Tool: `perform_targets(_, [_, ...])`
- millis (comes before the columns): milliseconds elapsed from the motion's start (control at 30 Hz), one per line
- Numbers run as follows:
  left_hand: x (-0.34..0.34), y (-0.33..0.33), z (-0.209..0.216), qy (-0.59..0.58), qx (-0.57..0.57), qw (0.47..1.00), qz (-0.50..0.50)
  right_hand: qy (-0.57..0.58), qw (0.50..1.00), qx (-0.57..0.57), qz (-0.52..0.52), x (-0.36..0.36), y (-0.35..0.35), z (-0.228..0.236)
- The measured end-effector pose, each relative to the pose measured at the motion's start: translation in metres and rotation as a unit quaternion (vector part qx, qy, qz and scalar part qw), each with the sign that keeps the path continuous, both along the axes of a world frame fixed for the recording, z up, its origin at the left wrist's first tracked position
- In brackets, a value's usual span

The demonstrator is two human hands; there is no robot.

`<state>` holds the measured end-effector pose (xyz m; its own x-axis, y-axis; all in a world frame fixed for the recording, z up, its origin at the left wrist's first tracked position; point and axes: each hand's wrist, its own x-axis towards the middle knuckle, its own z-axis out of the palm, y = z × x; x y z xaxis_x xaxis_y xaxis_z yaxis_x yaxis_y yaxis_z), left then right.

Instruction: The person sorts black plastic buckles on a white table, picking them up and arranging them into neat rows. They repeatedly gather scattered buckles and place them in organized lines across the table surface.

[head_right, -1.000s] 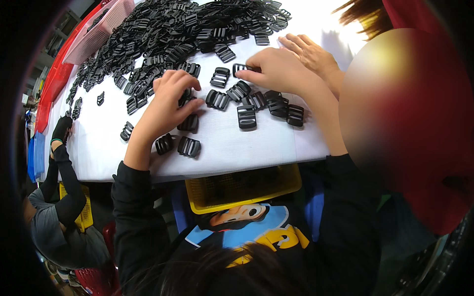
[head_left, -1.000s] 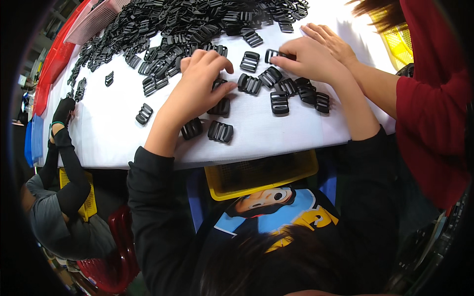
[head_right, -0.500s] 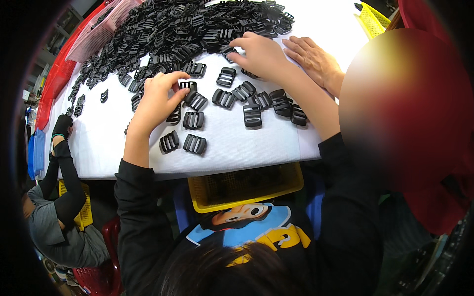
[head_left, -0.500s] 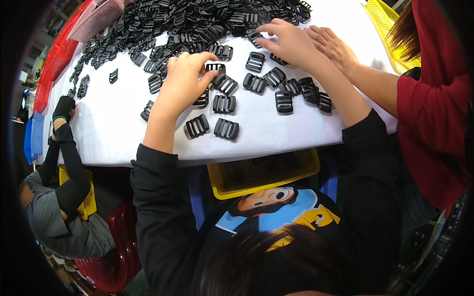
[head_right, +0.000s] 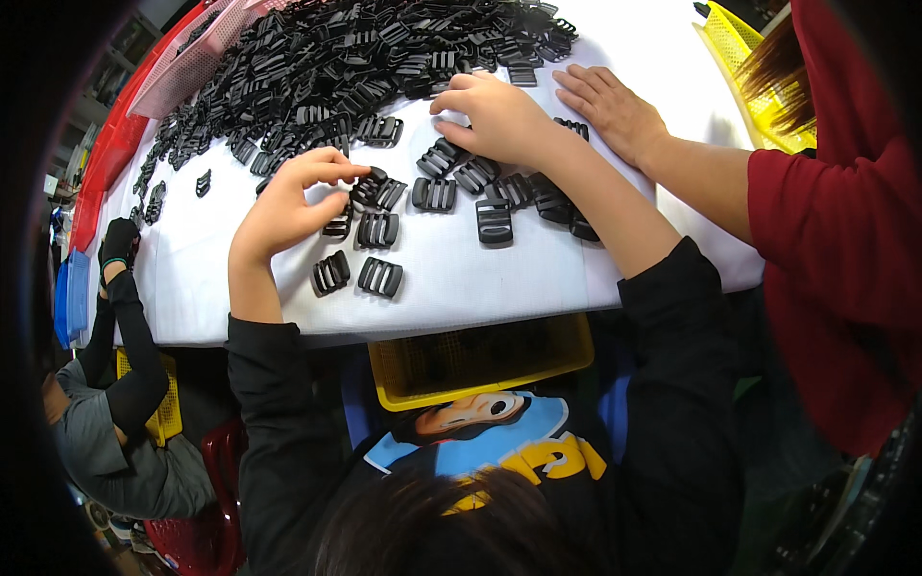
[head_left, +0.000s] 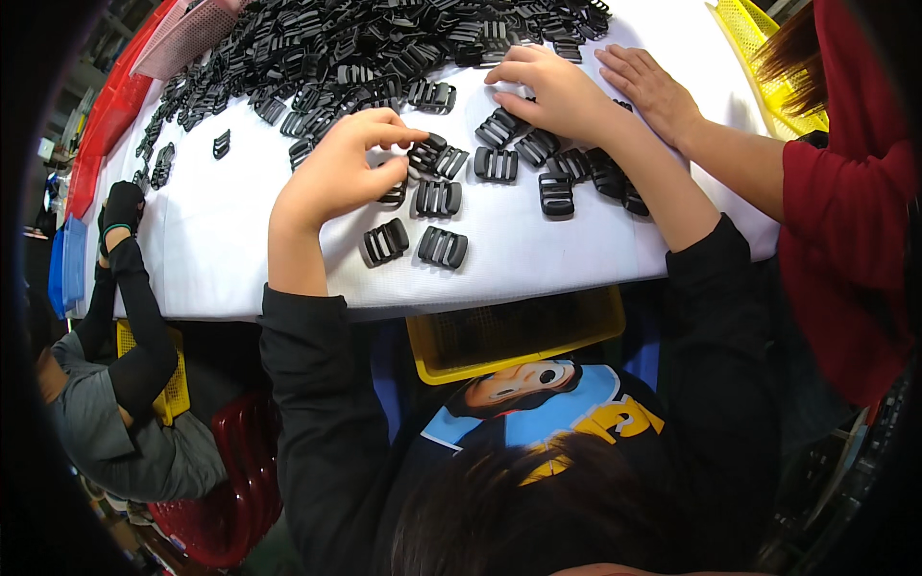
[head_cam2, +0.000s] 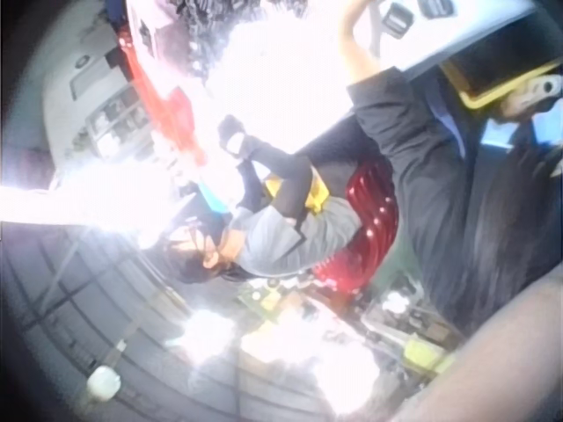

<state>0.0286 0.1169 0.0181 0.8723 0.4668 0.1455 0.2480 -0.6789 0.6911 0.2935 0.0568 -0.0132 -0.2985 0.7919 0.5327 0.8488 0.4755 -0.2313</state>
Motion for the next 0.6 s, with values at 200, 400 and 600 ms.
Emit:
perform_targets(200, [0.011, 0.001, -0.005, -0.040, 0.215, 0.971, 0.098, 0.012, 0.996, -0.082, 0.018, 0.006, 0.000, 0.011])
perform_targets(400, [0.025, 0.011, -0.023, -0.035, 0.322, 0.939, 0.117, -0.022, 0.999, -0.030, 0.000, -0.024, 0.014, 0.005])
perform_targets(600, [0.007, 0.011, -0.018, -0.013, 0.270, 0.954, 0.129, -0.007, 0.993, -0.113, -0.032, -0.040, 0.038, 0.010])
